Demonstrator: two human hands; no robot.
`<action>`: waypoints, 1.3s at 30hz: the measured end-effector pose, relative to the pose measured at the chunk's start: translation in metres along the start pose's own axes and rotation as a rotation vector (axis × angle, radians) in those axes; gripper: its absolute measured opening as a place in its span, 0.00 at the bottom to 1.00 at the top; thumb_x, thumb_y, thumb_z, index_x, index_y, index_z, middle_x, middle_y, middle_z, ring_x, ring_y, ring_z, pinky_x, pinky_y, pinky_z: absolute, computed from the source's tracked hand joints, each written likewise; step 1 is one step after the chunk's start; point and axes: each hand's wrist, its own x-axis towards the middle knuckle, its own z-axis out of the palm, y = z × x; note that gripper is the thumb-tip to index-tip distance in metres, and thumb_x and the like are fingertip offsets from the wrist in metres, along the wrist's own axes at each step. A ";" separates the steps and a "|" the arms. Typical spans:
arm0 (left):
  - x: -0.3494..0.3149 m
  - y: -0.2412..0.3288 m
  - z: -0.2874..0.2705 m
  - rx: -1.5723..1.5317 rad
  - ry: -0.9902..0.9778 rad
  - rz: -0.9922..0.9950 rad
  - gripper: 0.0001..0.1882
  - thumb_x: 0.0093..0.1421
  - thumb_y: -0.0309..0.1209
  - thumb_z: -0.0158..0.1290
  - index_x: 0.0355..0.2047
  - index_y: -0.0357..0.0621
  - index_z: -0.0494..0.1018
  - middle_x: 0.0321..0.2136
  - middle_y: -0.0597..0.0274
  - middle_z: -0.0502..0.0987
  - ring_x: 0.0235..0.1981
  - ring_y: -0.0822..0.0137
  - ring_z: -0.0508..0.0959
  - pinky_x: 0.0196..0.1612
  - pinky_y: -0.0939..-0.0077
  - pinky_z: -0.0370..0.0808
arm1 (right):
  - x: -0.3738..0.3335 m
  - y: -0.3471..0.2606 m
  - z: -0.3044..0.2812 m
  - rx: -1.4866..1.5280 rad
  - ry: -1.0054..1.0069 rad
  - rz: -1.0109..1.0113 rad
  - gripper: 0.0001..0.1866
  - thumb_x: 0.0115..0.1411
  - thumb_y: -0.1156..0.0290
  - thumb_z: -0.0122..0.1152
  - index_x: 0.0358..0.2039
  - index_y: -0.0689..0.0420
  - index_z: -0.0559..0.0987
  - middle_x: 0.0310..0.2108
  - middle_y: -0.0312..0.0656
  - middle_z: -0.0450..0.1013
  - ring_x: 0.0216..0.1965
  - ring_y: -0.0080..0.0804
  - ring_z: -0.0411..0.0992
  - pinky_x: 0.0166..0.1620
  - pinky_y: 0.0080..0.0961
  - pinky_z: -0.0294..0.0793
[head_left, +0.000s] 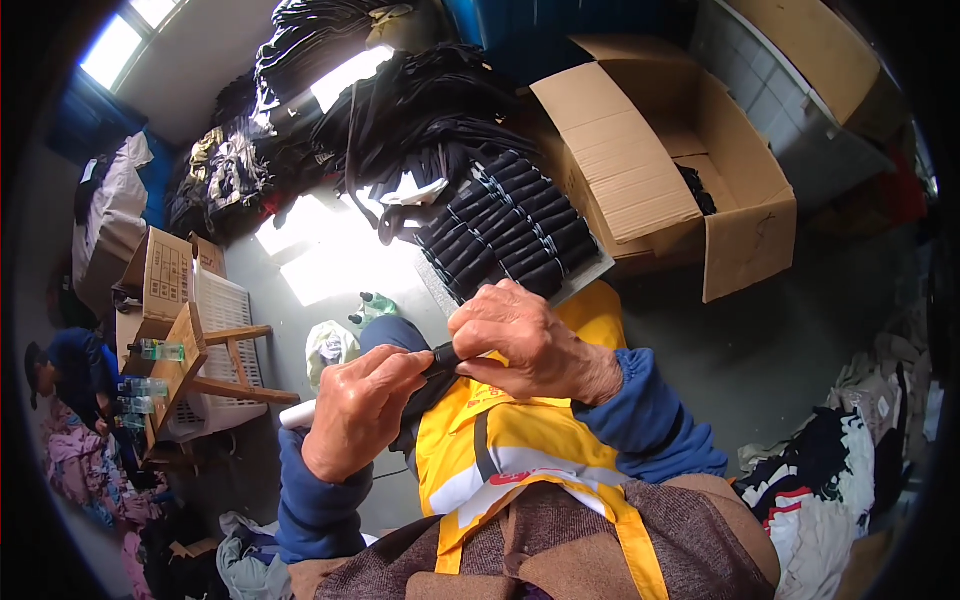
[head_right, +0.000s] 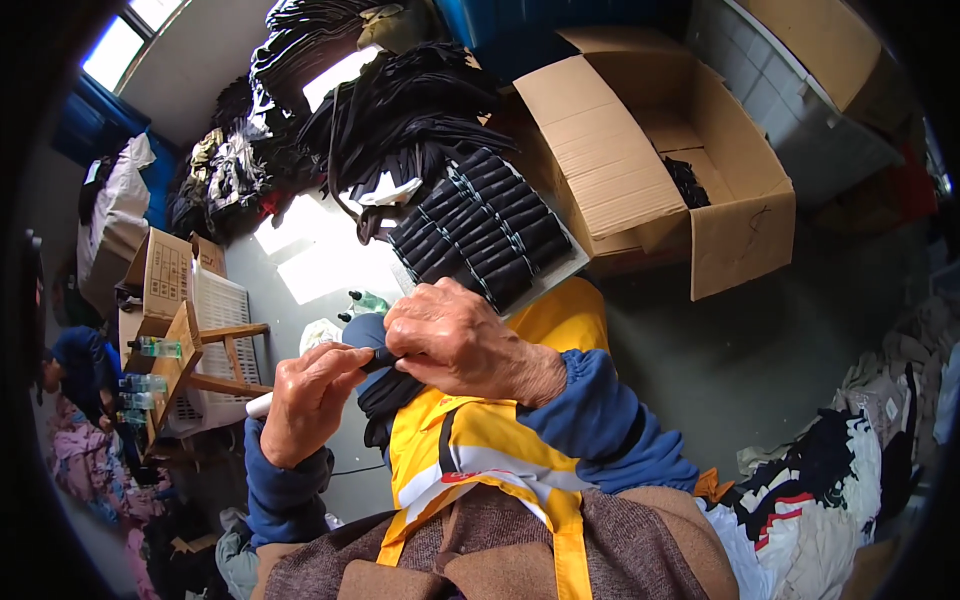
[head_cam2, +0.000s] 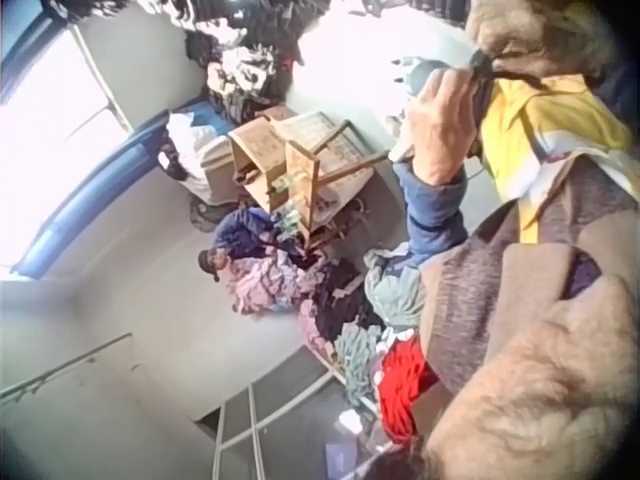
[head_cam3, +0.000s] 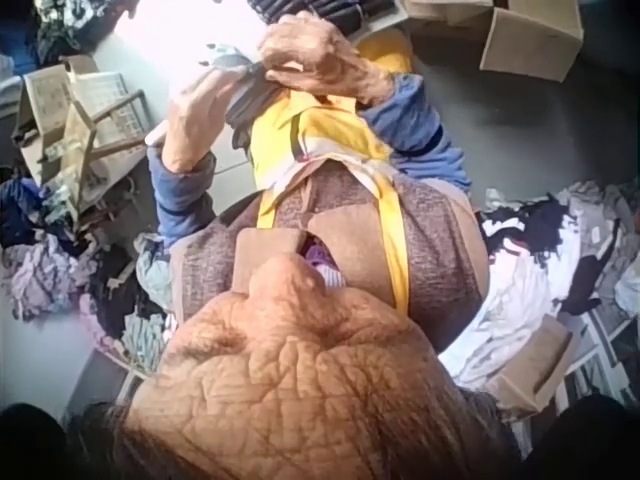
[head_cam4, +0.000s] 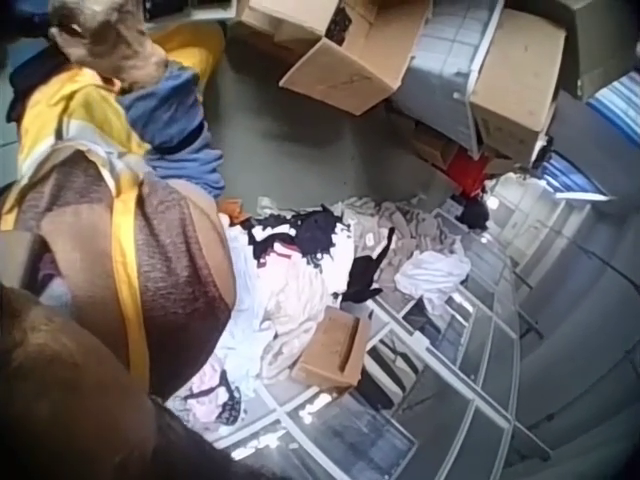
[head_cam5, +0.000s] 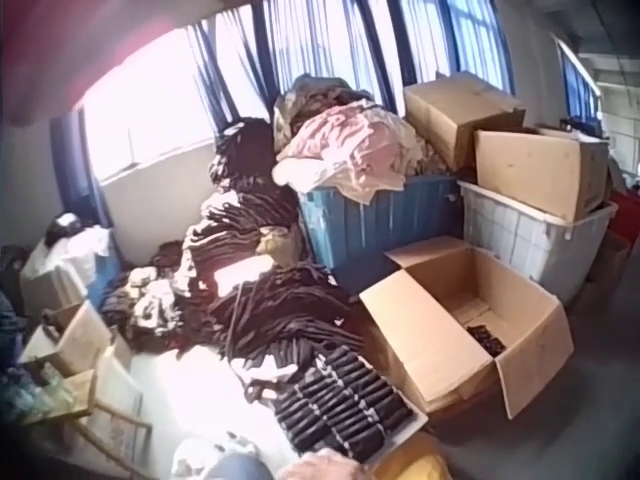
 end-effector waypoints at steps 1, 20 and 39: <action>0.000 -0.001 -0.002 -0.007 -0.002 -0.003 0.08 0.52 0.18 0.54 0.34 0.38 0.73 0.24 0.55 0.74 0.21 0.57 0.76 0.23 0.73 0.72 | -0.002 0.002 -0.003 0.004 -0.006 -0.005 0.16 0.40 0.76 0.71 0.29 0.55 0.73 0.32 0.42 0.70 0.36 0.37 0.69 0.37 0.26 0.66; 0.000 -0.012 -0.009 -0.415 0.067 -0.293 0.13 0.53 0.13 0.49 0.38 0.36 0.72 0.25 0.58 0.74 0.20 0.73 0.72 0.23 0.83 0.69 | -0.011 0.011 0.048 1.191 0.153 0.730 0.15 0.58 0.78 0.56 0.46 0.58 0.69 0.36 0.39 0.72 0.31 0.21 0.71 0.35 0.15 0.74; 0.001 -0.022 -0.006 -0.612 0.058 -0.292 0.14 0.56 0.15 0.46 0.42 0.37 0.73 0.26 0.62 0.73 0.20 0.77 0.71 0.24 0.86 0.70 | -0.003 -0.004 0.046 1.159 0.359 0.611 0.11 0.59 0.80 0.51 0.43 0.59 0.72 0.36 0.38 0.71 0.34 0.19 0.71 0.37 0.14 0.74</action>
